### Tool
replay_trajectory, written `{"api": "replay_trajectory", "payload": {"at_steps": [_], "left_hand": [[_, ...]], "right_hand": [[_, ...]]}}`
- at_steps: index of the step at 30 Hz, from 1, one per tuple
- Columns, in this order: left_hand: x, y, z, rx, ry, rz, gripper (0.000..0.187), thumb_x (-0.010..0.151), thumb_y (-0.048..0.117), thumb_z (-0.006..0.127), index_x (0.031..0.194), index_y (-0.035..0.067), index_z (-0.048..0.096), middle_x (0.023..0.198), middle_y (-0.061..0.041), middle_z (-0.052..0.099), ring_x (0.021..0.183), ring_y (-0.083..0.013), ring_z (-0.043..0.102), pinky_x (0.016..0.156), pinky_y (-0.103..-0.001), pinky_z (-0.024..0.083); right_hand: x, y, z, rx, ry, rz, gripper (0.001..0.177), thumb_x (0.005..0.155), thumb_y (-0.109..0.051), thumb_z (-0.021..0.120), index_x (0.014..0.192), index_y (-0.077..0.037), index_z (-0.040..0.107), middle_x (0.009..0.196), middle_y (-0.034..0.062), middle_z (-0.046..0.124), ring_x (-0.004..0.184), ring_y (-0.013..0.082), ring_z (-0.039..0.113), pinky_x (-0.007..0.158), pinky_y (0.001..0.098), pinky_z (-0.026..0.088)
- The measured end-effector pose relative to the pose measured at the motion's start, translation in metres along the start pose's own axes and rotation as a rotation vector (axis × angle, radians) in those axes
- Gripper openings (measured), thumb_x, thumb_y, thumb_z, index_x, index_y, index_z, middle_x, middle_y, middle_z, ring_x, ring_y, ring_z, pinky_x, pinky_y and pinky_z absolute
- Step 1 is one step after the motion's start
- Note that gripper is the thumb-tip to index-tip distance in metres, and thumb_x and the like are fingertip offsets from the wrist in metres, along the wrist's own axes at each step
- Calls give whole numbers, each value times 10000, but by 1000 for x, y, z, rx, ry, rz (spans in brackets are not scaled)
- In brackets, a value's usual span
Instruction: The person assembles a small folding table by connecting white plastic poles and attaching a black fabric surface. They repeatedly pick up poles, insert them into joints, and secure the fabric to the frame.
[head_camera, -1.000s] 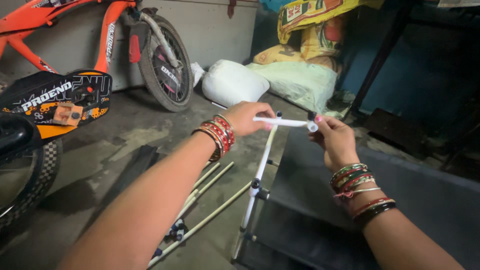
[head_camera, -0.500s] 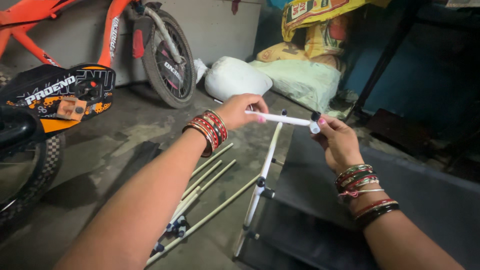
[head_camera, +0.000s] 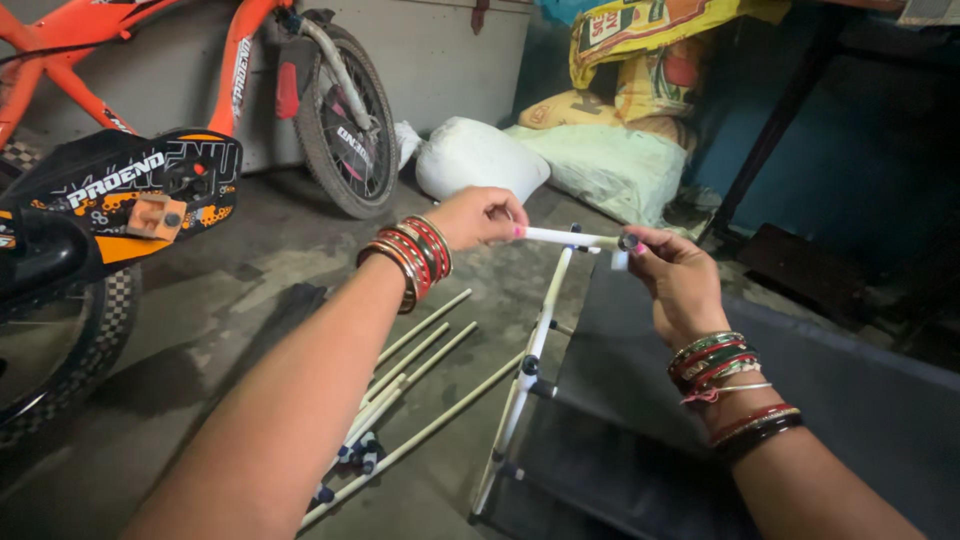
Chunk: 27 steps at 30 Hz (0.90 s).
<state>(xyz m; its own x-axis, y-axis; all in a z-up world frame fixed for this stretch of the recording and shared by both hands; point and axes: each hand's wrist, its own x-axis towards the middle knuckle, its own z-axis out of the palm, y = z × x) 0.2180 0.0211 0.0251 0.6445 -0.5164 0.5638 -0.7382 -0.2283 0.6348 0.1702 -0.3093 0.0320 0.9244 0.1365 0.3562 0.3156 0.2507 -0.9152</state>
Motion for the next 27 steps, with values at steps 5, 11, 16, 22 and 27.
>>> {"api": "replay_trajectory", "payload": {"at_steps": [5,11,16,22,27], "left_hand": [[-3,-17,-22,-255,240,-481,374,1043,364,534,973,37,701,620,21,592,458,-76,453,398,-254,319],[-6,13,-4,-195,469,-560,358,1013,430,550,1028,121,730,585,66,445,451,-62,368,399,-256,279],[20,68,53,-388,224,-314,336,962,269,671,1243,89,630,928,31,691,807,-70,667,618,-265,563],[12,77,64,-673,223,-304,377,938,160,690,1297,69,619,1037,-32,713,908,-128,699,726,-293,599],[-24,-10,39,-658,445,-365,311,918,141,737,1203,35,667,927,-47,723,734,-144,675,647,-309,585]], "right_hand": [[3,-2,-5,28,19,-8,234,929,78,597,1124,5,705,1028,46,733,888,118,690,849,270,584],[5,-5,8,120,121,9,150,958,16,667,1105,-6,685,974,52,705,792,141,652,808,318,591],[4,0,38,139,70,43,100,954,-27,689,1032,-7,630,932,79,692,801,177,690,831,360,629],[-11,-7,68,107,38,109,204,923,-43,685,1103,-5,598,1017,108,694,860,215,731,876,374,615],[-42,-12,111,7,-111,224,454,918,-137,677,1321,-36,494,1169,170,640,1005,247,694,909,383,592]]}}
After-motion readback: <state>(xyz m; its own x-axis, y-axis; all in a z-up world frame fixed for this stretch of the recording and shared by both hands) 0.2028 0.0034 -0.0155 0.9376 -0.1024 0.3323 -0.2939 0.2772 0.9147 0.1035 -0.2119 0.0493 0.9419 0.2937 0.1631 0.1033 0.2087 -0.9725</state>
